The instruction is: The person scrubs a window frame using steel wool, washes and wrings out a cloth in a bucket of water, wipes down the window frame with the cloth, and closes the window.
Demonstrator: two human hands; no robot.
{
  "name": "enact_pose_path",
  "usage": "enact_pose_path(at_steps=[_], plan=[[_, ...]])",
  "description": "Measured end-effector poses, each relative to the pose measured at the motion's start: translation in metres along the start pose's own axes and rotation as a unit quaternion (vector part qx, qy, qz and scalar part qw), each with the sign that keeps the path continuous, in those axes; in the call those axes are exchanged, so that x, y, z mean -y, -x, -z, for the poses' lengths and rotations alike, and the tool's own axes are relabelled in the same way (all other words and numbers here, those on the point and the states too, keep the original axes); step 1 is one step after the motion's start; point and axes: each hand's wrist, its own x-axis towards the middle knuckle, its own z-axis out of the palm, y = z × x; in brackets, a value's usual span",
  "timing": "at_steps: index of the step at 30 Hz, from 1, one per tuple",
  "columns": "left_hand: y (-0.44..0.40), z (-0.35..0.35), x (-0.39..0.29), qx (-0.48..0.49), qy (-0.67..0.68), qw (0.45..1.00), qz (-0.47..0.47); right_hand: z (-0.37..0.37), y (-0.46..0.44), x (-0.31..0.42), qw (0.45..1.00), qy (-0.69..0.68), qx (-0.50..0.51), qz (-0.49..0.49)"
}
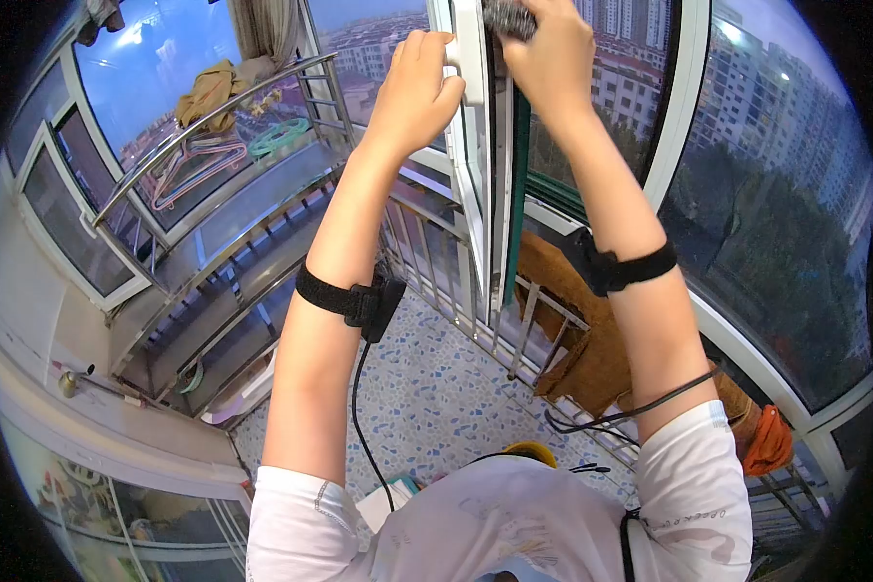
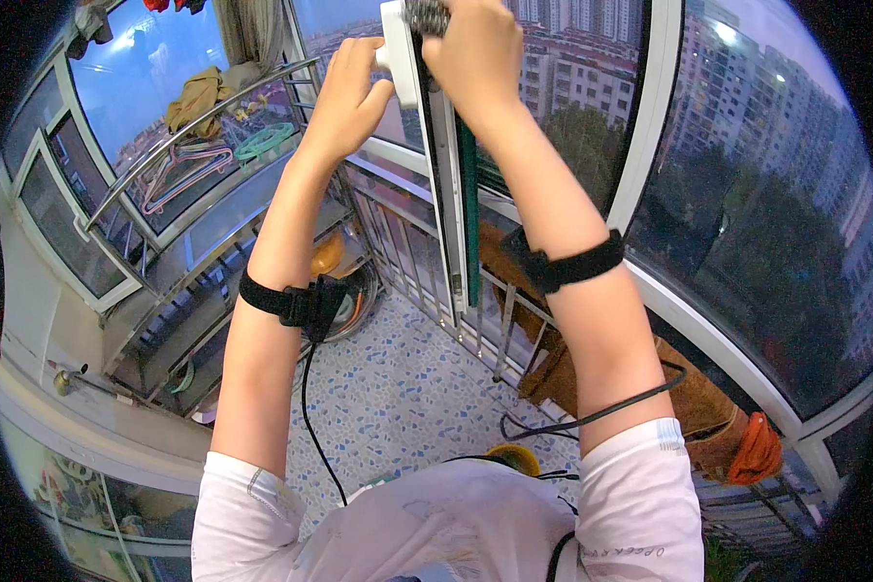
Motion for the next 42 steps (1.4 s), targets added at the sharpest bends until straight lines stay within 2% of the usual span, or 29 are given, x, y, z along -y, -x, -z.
enact_pose_path(at_steps=[3, 7, 9, 11, 14, 18, 23, 26, 29, 35, 38, 40, 42], plan=[[0.005, -0.004, -0.004, -0.025, 0.007, 1.0, 0.007, 0.004, 0.028, -0.005, 0.998, 0.053, -0.006, 0.045], [0.005, -0.004, -0.001, -0.025, 0.004, 1.0, 0.002, 0.013, 0.084, -0.01, 0.995, 0.048, 0.082, -0.025], [0.003, -0.004, 0.0, -0.022, 0.0, 1.0, 0.003, 0.012, 0.106, -0.01, 0.994, 0.056, 0.083, -0.034], [0.001, -0.002, -0.001, -0.022, 0.005, 1.0, 0.001, 0.015, 0.104, -0.011, 0.994, 0.06, 0.082, -0.034], [0.001, -0.002, -0.001, -0.006, -0.002, 1.0, 0.0, 0.019, 0.084, -0.009, 0.999, 0.047, 0.006, 0.018], [0.0, -0.002, -0.003, -0.015, 0.0, 1.0, 0.001, 0.004, 0.062, -0.007, 0.997, 0.056, -0.019, 0.041], [0.001, -0.001, -0.001, -0.023, -0.005, 1.0, -0.006, -0.004, 0.089, -0.009, 0.996, 0.09, -0.016, 0.024], [-0.002, 0.0, 0.002, -0.01, -0.003, 1.0, -0.011, 0.006, 0.079, -0.006, 0.992, 0.122, 0.037, 0.02], [-0.003, -0.001, 0.002, -0.007, -0.002, 1.0, -0.022, 0.009, 0.07, -0.01, 0.993, 0.109, 0.04, 0.024], [-0.001, -0.003, 0.002, -0.022, 0.008, 1.0, -0.007, 0.0, 0.059, -0.011, 0.997, 0.06, -0.007, 0.037], [-0.003, -0.004, 0.01, -0.025, -0.001, 0.999, -0.023, -0.003, 0.073, -0.007, 0.998, 0.027, -0.013, -0.05], [-0.001, -0.002, 0.006, -0.026, -0.008, 0.999, -0.037, 0.0, 0.085, -0.008, 0.997, 0.047, 0.014, -0.064], [0.004, 0.001, 0.003, 0.013, 0.012, 1.0, 0.023, 0.009, 0.092, -0.009, 0.992, 0.077, 0.059, -0.076]])
